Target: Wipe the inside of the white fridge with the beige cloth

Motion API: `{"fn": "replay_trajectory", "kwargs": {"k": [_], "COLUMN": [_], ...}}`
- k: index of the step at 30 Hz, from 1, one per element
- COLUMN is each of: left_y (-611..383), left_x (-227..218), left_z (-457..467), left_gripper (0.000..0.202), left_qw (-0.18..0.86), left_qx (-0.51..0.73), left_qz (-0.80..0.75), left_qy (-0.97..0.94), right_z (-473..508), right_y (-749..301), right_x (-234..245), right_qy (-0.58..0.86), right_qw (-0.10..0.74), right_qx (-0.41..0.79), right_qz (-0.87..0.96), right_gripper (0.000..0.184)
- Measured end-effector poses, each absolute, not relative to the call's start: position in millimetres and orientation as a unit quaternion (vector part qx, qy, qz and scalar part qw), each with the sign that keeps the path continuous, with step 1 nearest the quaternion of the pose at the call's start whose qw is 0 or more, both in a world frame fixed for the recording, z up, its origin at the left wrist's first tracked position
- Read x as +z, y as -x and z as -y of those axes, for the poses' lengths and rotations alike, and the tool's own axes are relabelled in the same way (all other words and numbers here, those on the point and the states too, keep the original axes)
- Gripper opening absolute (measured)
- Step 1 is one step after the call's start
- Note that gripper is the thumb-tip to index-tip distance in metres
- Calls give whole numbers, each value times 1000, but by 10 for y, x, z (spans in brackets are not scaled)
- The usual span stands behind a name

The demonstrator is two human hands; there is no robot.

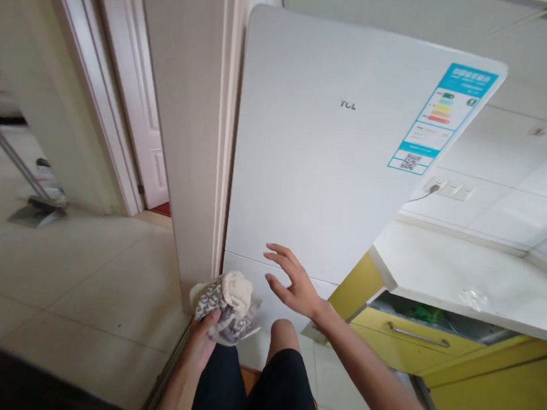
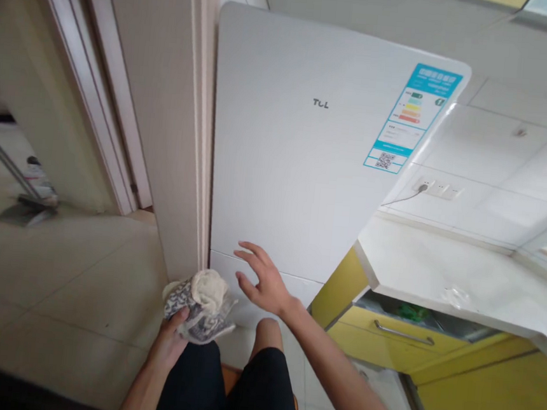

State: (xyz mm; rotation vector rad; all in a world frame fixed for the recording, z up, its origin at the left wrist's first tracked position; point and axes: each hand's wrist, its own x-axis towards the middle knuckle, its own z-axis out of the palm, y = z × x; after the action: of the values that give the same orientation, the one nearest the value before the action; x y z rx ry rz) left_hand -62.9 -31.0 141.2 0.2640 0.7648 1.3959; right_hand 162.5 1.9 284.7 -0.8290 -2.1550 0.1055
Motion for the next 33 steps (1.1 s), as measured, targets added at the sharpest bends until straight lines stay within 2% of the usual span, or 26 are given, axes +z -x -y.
{"fn": "replay_trajectory", "kwargs": {"k": [3,8,11,18,26,33], "left_y": [861,998,1044,1231,1308,1570], "left_x": [1217,999,913,712,636,801], "left_z": [423,552,565,489,445,429], "left_gripper": [80,76,79,78,85,69], "left_qw": [710,714,701,715,686,711], "left_qx": [612,616,630,617,643,635], "left_qz": [-335,-322,-322,-315,-336,-296], "left_qy": [-89,-82,-92,-97,-59,-61], "right_z": [-697,-1708,-2106,-2526,-2379,-1830], "right_y": [-1265,-620,-415,-219,-177,-259], "right_x": [3001,3136,3099,2855,2794,2843], "right_qy": [333,338,347,394,390,310], "right_qw": [284,20,-67,-58,-26,22], "right_qx": [-51,-255,-316,-332,-344,-331], "right_qz": [898,906,881,855,854,891], "right_gripper": [47,40,40,42,40,38]}}
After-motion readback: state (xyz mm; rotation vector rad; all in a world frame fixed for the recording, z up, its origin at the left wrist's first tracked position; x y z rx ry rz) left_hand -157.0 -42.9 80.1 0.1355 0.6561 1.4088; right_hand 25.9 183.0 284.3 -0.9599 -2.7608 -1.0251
